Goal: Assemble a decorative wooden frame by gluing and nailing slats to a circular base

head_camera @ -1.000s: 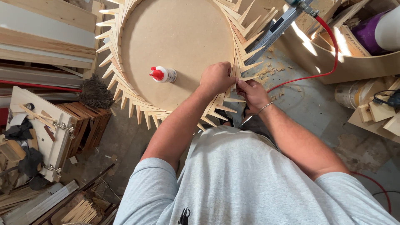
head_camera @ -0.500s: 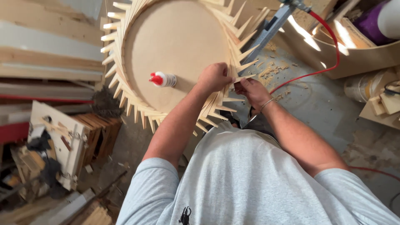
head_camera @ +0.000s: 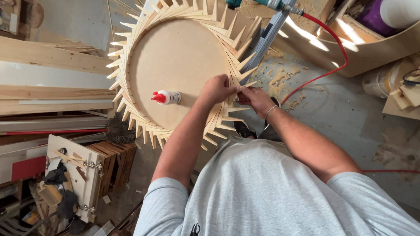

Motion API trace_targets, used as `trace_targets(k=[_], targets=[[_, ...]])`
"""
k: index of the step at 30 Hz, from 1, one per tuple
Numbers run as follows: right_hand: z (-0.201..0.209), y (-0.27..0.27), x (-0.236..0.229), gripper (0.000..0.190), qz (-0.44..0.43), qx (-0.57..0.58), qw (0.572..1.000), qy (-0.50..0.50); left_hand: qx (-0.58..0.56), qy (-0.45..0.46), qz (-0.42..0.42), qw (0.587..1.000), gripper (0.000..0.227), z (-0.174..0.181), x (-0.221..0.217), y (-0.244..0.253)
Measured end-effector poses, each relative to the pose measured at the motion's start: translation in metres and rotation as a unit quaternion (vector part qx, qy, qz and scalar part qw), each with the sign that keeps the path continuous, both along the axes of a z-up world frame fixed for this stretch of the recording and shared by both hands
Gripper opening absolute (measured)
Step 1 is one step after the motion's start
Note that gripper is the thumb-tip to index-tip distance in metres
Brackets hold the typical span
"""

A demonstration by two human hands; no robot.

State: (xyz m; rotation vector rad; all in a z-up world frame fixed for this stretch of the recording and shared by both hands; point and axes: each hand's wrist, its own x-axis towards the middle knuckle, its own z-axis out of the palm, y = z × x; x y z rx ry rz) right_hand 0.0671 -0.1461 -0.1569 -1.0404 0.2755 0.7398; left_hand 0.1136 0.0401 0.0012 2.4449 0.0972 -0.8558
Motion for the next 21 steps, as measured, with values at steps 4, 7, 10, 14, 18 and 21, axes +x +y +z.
trace_targets(k=[4,7,10,14,18,21], targets=[[-0.012,0.008,-0.004,0.039,-0.049,-0.003,0.999,0.012,0.044,-0.018,0.004,0.999,0.045,0.0,-0.002,-0.005],[-0.023,0.009,0.0,0.036,-0.074,-0.006,0.997,0.01,0.047,-0.019,0.018,0.999,0.044,0.004,0.002,-0.007],[-0.028,0.011,0.011,0.035,-0.075,-0.014,0.997,0.005,0.049,-0.022,0.036,0.998,0.044,0.007,0.006,-0.006],[0.014,0.011,0.027,0.035,-0.073,-0.038,0.997,-0.003,0.05,-0.022,0.046,0.997,0.048,-0.009,0.02,-0.002],[0.018,0.01,0.04,0.033,-0.066,-0.035,0.997,0.004,0.053,-0.017,0.061,0.997,0.05,-0.012,0.03,-0.002],[0.023,0.009,0.04,0.031,-0.055,-0.04,0.998,0.011,0.049,-0.018,0.053,0.997,0.046,-0.006,0.03,-0.003]])
